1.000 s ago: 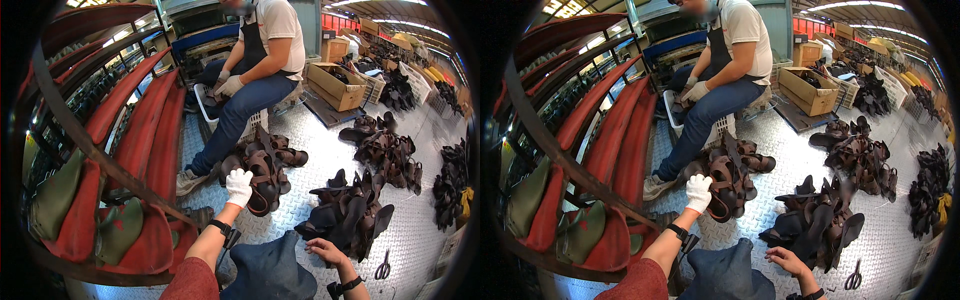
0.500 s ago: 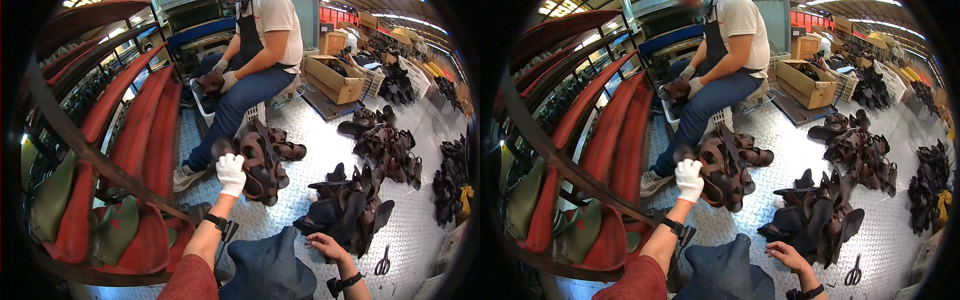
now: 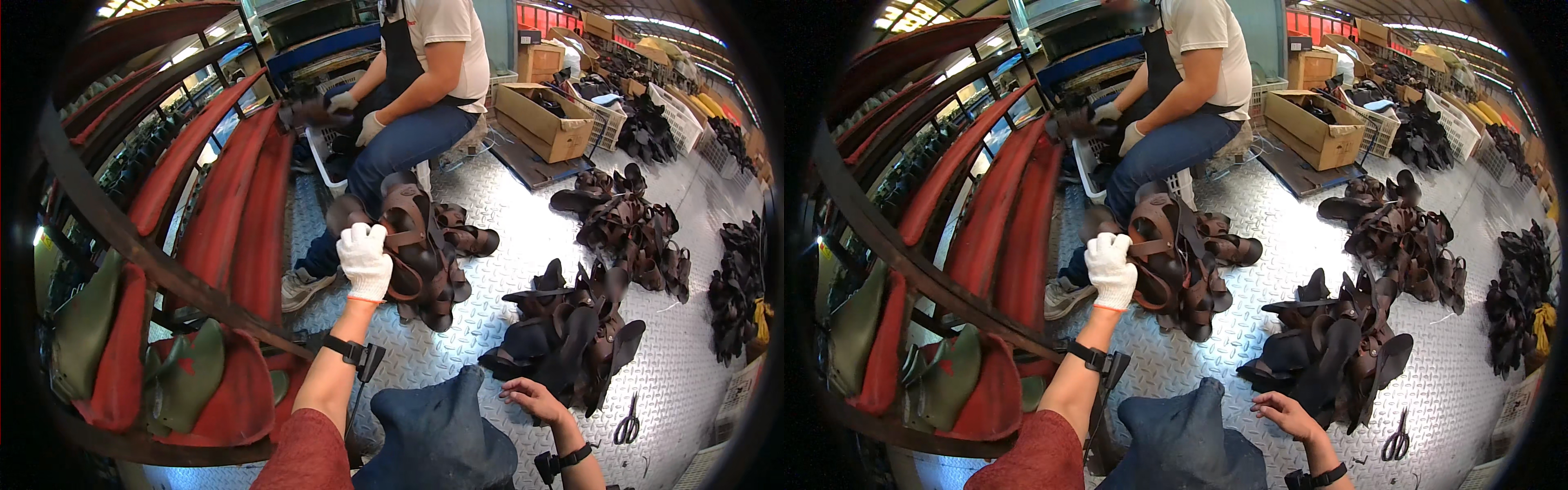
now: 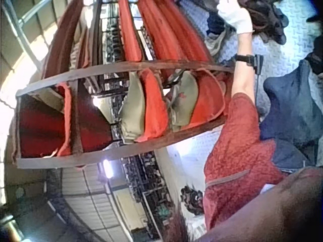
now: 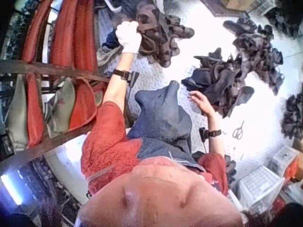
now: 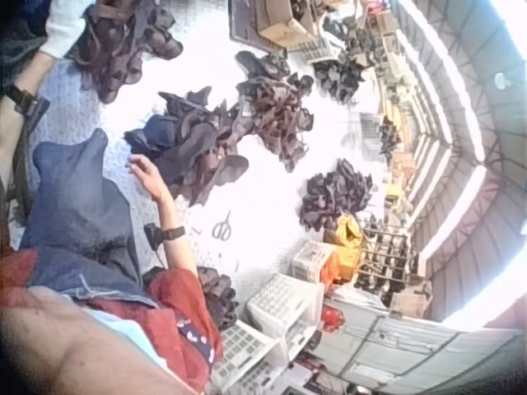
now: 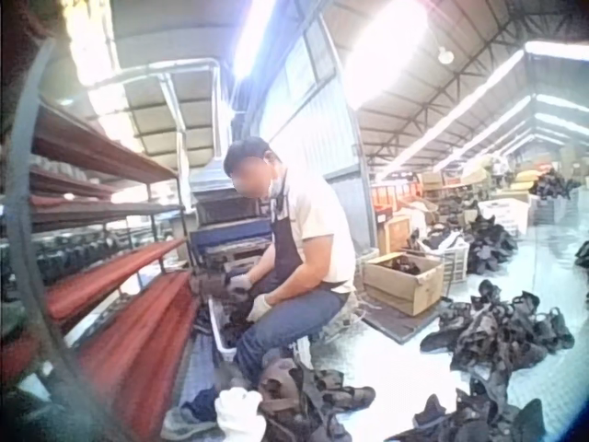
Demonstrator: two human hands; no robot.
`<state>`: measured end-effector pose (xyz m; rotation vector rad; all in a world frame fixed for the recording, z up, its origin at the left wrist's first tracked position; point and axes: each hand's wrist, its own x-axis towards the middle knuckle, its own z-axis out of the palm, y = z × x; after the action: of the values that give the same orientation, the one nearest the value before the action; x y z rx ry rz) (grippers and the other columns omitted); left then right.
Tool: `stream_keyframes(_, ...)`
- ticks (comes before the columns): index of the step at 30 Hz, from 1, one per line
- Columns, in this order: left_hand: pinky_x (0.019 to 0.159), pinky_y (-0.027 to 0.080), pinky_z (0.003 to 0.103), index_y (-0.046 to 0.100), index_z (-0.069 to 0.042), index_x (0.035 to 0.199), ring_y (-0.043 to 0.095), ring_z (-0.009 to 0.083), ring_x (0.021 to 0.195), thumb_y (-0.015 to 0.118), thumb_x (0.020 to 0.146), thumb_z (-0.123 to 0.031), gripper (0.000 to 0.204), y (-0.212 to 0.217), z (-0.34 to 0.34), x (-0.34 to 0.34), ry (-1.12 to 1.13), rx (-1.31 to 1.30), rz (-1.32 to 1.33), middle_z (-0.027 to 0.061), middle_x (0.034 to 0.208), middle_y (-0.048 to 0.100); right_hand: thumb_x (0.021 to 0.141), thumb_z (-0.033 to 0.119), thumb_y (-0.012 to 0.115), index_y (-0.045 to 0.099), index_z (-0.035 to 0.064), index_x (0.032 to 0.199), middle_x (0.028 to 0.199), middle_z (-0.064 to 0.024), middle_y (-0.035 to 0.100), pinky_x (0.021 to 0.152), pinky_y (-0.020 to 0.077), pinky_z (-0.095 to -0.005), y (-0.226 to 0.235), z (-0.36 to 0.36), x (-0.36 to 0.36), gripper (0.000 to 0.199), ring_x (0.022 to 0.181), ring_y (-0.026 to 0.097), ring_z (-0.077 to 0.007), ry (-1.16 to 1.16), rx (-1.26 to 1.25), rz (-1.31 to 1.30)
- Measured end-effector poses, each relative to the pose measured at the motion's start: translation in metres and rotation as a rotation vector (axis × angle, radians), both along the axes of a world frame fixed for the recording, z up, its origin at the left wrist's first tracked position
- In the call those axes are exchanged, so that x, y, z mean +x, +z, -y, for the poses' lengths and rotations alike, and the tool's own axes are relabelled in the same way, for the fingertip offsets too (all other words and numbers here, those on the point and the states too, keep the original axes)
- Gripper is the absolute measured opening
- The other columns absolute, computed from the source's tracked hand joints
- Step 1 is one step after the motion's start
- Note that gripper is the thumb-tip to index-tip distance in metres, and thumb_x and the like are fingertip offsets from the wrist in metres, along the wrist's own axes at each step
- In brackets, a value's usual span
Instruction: The worker sorts leather sandals, applies adhesive to shoe soles using a machine, and continues assembling/sorting the components.
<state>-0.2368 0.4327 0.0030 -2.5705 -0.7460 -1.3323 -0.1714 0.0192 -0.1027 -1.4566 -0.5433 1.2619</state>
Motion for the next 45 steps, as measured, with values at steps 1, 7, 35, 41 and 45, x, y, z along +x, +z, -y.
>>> stream_keyframes(1, 0.069, 0.04, 0.042, 0.056, -0.013, 0.079, 0.05, 0.0298, 0.082, 0.061, 0.058, -0.007, 0.022, 0.0, -0.002, 0.001, 0.011, 0.045, 0.017, 0.0072, 0.083, 0.05, 0.095, 0.008, 0.054, 0.055, -0.0023, 0.119, 0.11, -0.0102, 0.062, 0.091, 0.0474, -0.031, 0.001, 0.001, 0.0, 0.026, 0.102, 0.059, -0.0167, -0.005, 0.007, 0.008)
stream_keyframes(7, 0.067, 0.04, 0.044, 0.057, -0.017, 0.078, 0.05, 0.0319, 0.082, 0.058, 0.066, -0.008, 0.015, -0.036, -0.043, -0.003, 0.189, 0.057, -0.161, 0.0083, 0.084, 0.05, 0.095, 0.007, 0.054, 0.055, -0.0017, 0.121, 0.111, -0.0087, 0.061, 0.091, 0.0485, -0.0317, -0.011, 0.006, -0.001, 0.027, 0.104, 0.059, -0.0166, -0.027, 0.011, -0.035)
stream_keyframes(35, 0.078, 0.051, 0.047, 0.058, -0.013, 0.103, 0.052, 0.0368, 0.1, 0.062, 0.081, -0.022, 0.024, -0.072, -0.016, 0.07, 0.207, -0.383, -0.578, 0.017, 0.105, 0.052, 0.094, 0.009, 0.055, 0.055, -0.0008, 0.12, 0.111, -0.0077, 0.062, 0.089, 0.0478, -0.029, -0.021, 0.027, 0.002, 0.028, 0.105, 0.06, -0.0154, -0.09, -0.047, 0.027)
stream_keyframes(41, 0.088, 0.047, 0.05, 0.057, -0.016, 0.118, 0.052, 0.0422, 0.106, 0.044, 0.092, -0.026, 0.03, -0.193, -0.059, 0.077, 0.111, -0.415, -0.865, 0.0226, 0.116, 0.051, 0.095, 0.009, 0.055, 0.055, 0.0, 0.12, 0.109, -0.0083, 0.063, 0.088, 0.047, -0.028, -0.03, 0.005, -0.005, 0.027, 0.103, 0.059, -0.0144, -0.083, -0.069, -0.049)
stream_keyframes(45, 0.088, 0.047, 0.05, 0.054, -0.021, 0.119, 0.047, 0.0424, 0.113, 0.053, 0.084, -0.015, 0.035, -0.137, -0.042, 0.095, 0.112, -0.542, -0.798, 0.0212, 0.128, 0.043, 0.095, 0.009, 0.054, 0.055, -0.0008, 0.118, 0.11, -0.0087, 0.063, 0.089, 0.0472, -0.0288, -0.018, 0.021, 0.002, 0.026, 0.104, 0.06, -0.0155, -0.104, -0.095, 0.052)
